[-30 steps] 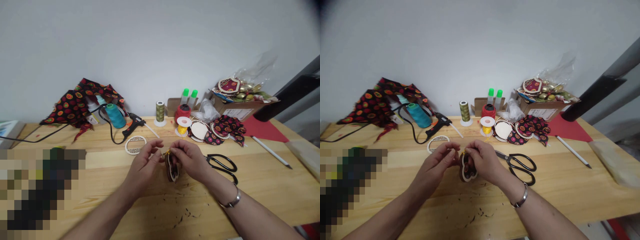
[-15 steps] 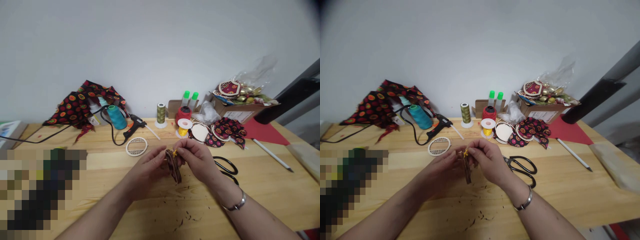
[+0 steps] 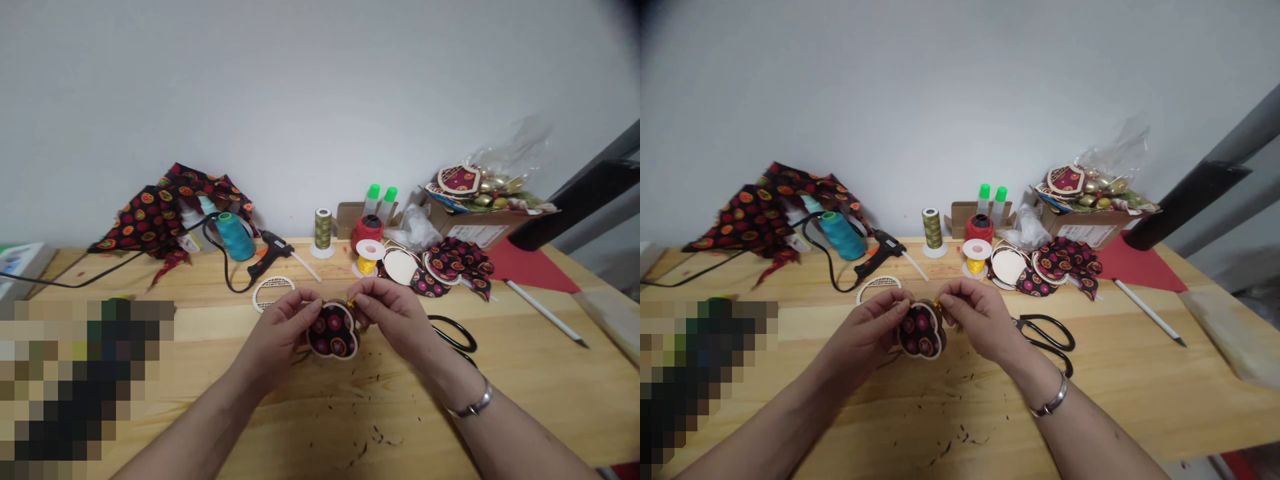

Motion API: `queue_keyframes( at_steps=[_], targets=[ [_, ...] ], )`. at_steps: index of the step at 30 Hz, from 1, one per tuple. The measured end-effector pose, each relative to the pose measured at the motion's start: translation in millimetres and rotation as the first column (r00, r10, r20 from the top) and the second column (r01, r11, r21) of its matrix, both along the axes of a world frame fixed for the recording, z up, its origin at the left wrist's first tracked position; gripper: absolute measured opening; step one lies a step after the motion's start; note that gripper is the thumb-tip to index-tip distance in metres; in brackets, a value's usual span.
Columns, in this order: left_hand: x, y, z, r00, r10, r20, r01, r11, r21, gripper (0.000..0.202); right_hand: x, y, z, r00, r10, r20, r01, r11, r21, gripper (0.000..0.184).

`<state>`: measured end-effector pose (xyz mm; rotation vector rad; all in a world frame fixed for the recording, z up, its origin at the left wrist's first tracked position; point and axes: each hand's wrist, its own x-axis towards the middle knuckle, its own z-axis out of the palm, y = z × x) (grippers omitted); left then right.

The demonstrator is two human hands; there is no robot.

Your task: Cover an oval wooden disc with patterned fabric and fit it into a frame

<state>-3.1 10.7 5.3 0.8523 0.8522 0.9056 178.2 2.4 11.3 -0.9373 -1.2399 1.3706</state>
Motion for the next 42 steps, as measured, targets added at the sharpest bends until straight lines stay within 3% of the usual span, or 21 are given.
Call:
queue_keyframes(
  at_steps=[4, 7, 11, 19, 25, 42],
  targets=[
    [-2, -1, 1.4, 0.994, 0.061, -0.093, -0.055, 0.996, 0.063, 0.018, -1, 2, 1.1, 0.994, -0.002, -0.113, -0.014, 0.99, -0.138, 0.026],
    [-3, -2, 5.7, 0.974, 0.091, -0.208, -0.061, 0.988, 0.143, 0.019, 1, 2, 1.1, 0.998, 0.051, -0.048, -0.059, 0.98, -0.191, 0.032],
    [-4, -2, 11.5, 0.938, 0.148, -0.314, -0.056, 0.957, 0.284, 0.016, 5, 2, -0.2, 0.989, 0.125, 0.073, -0.113, 0.981, -0.156, 0.028],
    [-8, 0, 8.0, 0.887, 0.212, -0.411, -0.016, 0.902, 0.431, 0.011, 5, 3, 9.4, 0.951, 0.042, 0.306, -0.026, 0.998, -0.055, 0.012],
    [-11, 0, 8.7, 0.815, 0.295, -0.499, 0.042, 0.828, 0.559, 0.011, 6, 3, 9.9, 0.926, 0.055, 0.373, -0.052, 0.998, -0.019, 0.012],
    [-12, 2, 6.8, 0.806, 0.294, -0.514, 0.042, 0.838, 0.545, 0.014, 9, 2, 7.7, 0.924, 0.137, 0.357, -0.11, 0.989, -0.097, 0.018]
  ],
)
